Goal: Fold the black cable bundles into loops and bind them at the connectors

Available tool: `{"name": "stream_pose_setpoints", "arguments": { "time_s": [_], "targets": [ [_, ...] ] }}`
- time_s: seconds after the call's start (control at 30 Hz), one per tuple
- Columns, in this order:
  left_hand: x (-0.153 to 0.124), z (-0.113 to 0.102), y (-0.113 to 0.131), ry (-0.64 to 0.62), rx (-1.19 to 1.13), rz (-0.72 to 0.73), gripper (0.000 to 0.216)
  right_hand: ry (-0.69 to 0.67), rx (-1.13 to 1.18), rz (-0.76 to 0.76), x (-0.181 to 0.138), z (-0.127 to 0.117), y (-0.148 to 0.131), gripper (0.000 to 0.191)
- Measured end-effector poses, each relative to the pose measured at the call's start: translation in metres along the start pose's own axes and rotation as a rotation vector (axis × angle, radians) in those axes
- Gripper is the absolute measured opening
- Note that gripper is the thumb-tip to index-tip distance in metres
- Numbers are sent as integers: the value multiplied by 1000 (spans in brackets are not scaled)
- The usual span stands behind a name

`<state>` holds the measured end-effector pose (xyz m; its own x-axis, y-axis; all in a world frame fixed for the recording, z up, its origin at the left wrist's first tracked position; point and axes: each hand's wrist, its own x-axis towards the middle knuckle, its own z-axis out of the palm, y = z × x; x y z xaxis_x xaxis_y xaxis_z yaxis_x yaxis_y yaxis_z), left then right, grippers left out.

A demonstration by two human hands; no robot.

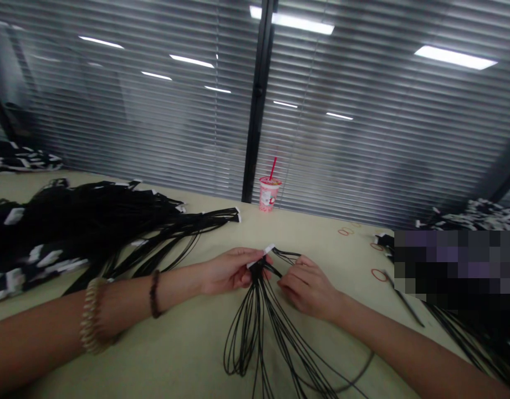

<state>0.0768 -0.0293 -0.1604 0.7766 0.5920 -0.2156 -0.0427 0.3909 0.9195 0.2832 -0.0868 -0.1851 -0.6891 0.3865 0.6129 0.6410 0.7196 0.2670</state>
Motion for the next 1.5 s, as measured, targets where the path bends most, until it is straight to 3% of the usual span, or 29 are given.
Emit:
{"name": "stream_pose_setpoints", "arguments": {
  "time_s": [0.2,0.33,0.57,0.63,0.7,0.83,1.0,1.13,1.23,1.3,1.4,1.43,1.5],
  "targets": [
    [2,2,-2,59,-6,22,34,80,123,112,8,-9,-17,10],
    [2,5,-2,78,2,15,32,82,107,31,12,-18,-20,28],
    [0,5,-4,46,24,14,31,99,312,-55,21,-32,-4,27],
    [0,5,-4,-10,62,-1,34,136,409,57,26,-40,-1,21],
    [-1,6,-4,-39,91,-14,36,207,490,268,32,-52,2,18],
    [-2,6,-3,-39,127,-20,37,438,678,611,41,-79,17,16],
    [-2,6,-4,-60,140,-11,36,809,873,711,44,-111,46,11],
    [-2,5,-5,-76,167,-9,37,912,891,795,44,-129,56,10],
    [0,3,-7,-81,162,-11,37,986,888,847,48,-126,49,12],
    [2,2,-8,-63,154,-14,37,879,904,899,49,-112,36,11],
    [3,3,-9,-3,167,-7,38,333,924,1011,44,-75,8,25],
    [3,3,-9,13,177,-4,38,154,861,987,41,-61,-1,26],
    [3,4,-8,30,193,-3,39,-28,683,851,32,-36,-15,26]
  ]
}}
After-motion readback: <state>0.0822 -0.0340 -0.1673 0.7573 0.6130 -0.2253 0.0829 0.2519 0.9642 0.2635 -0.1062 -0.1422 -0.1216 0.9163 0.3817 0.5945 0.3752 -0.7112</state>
